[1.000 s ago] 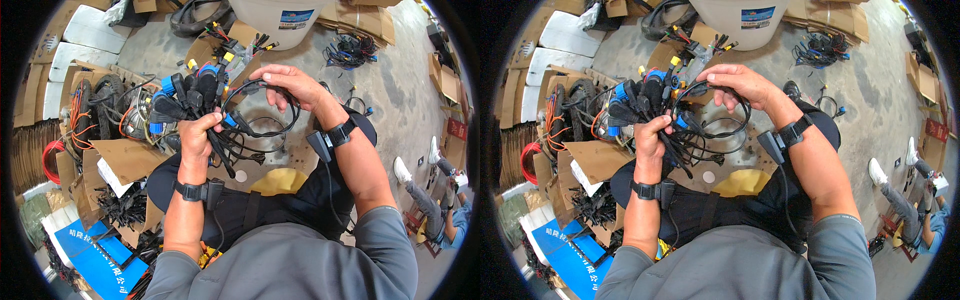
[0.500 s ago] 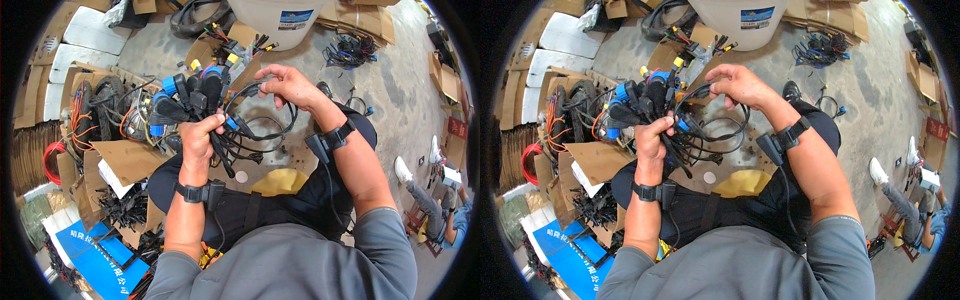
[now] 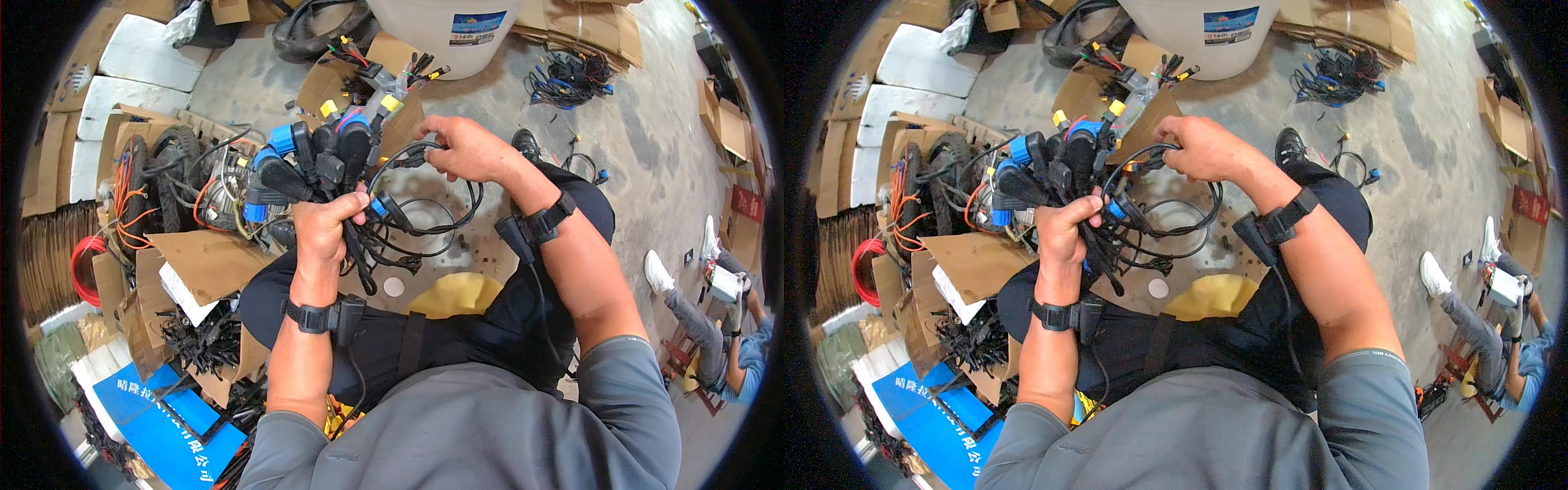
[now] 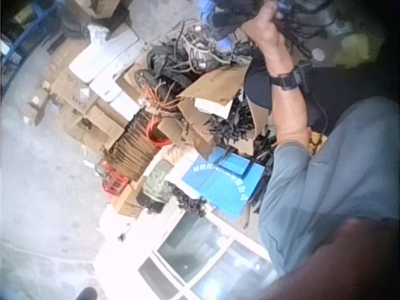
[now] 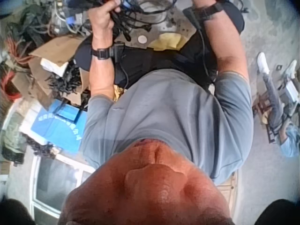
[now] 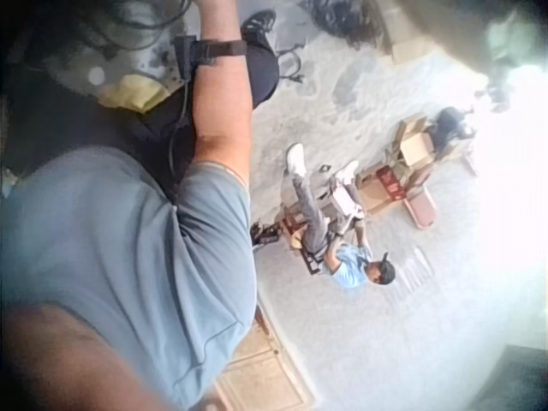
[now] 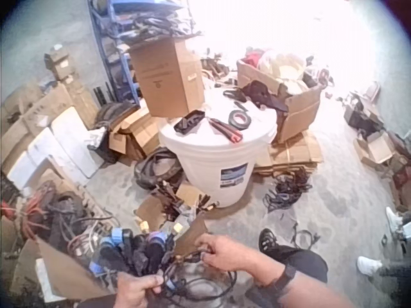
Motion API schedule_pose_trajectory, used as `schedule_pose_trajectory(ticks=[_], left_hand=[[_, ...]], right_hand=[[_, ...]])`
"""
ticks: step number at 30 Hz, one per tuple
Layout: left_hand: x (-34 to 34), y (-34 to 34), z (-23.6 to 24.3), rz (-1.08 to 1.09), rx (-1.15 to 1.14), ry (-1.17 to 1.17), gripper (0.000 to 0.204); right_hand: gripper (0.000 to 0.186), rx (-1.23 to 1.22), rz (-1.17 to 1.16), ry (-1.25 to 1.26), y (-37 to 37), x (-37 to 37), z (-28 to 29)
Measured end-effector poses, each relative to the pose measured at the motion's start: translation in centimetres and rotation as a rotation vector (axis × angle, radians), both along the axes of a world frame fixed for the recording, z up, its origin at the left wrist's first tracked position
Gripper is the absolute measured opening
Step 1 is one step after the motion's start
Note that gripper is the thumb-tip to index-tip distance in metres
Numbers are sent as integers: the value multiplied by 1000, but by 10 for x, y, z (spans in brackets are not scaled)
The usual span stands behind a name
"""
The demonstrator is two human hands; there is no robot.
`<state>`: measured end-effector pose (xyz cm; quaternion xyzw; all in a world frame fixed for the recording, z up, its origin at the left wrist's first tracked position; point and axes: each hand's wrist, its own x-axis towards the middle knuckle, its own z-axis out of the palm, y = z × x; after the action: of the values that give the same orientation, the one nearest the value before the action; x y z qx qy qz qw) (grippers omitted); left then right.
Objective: Inspecting and organizing a complex motorcycle wiring harness with multiple connectors and wires.
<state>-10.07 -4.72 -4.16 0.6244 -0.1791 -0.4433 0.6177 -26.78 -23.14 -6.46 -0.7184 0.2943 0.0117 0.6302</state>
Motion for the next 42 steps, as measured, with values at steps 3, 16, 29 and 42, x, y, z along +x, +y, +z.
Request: schedule_pose_trajectory(ticks=[3, 16, 29, 42], left_hand=[[-10, -4, 1, -54, 2, 20, 20], [5, -3, 0, 22, -14, 62, 21], [18, 7, 5, 56, -27, 44, 24], [33, 15, -5, 311, -10, 116, 11]], right_hand=[[31, -656, 29, 150, 3, 0, -14], [25, 44, -105, 82, -12, -1, -1], [40, -522, -221, 154, -30, -19, -8], [18, -130, -517, -267, -29, -19, -1]])
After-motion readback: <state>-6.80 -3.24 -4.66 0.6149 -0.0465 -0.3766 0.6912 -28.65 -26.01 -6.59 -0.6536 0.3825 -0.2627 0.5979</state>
